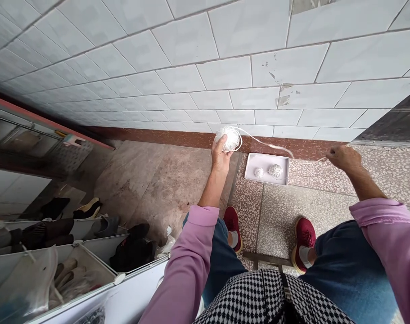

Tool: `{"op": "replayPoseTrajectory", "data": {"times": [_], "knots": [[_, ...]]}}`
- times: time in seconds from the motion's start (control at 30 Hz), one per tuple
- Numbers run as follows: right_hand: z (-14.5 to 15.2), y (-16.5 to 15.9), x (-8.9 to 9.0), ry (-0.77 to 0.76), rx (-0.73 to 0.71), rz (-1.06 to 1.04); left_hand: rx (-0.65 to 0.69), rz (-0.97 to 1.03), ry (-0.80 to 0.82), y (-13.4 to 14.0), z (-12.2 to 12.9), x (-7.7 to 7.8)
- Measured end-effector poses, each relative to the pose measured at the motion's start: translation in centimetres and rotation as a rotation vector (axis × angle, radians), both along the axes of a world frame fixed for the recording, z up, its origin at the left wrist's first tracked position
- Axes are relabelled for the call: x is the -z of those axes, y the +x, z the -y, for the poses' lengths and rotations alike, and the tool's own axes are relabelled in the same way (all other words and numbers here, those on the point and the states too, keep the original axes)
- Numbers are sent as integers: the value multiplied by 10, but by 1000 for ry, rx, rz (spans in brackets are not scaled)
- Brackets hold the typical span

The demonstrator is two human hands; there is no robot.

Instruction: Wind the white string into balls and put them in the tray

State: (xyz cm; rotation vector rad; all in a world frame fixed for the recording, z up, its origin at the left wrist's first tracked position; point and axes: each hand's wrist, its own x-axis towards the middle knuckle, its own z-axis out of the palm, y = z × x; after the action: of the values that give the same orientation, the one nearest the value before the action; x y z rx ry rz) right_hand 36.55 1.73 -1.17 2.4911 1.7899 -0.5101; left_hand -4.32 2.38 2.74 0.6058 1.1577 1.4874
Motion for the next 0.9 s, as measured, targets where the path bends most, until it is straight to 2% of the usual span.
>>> {"op": "replayPoseTrajectory", "data": {"times": [0.07,0.17,0.23,0.3,0.37,0.43,0.53,0.6,0.67,0.77,0.9], "knots": [[-1,-4,3,2,-10,-60,11,22,11,2,2,1],[-6,-34,2,72,-143,-256,66,62,25,12,5,5],[-9,-66,-1,204,-228,-597,138,62,30,23,9,8],[-11,-99,-6,294,-305,-854,222,37,33,35,14,13],[-14,-125,-11,346,-367,-1004,300,-2,40,44,19,18],[-17,-140,-13,325,-434,-1105,384,-35,60,50,24,23],[-18,-142,-13,176,-527,-1207,489,-57,80,51,29,26],[-17,-135,-12,108,-512,-1235,499,-52,86,50,30,26],[-15,-124,-13,143,-414,-1241,464,-38,89,48,29,25],[-8,-108,-19,297,-263,-1233,407,-14,69,46,26,26],[2,-89,-28,381,-212,-1182,326,38,32,43,22,24]]}}
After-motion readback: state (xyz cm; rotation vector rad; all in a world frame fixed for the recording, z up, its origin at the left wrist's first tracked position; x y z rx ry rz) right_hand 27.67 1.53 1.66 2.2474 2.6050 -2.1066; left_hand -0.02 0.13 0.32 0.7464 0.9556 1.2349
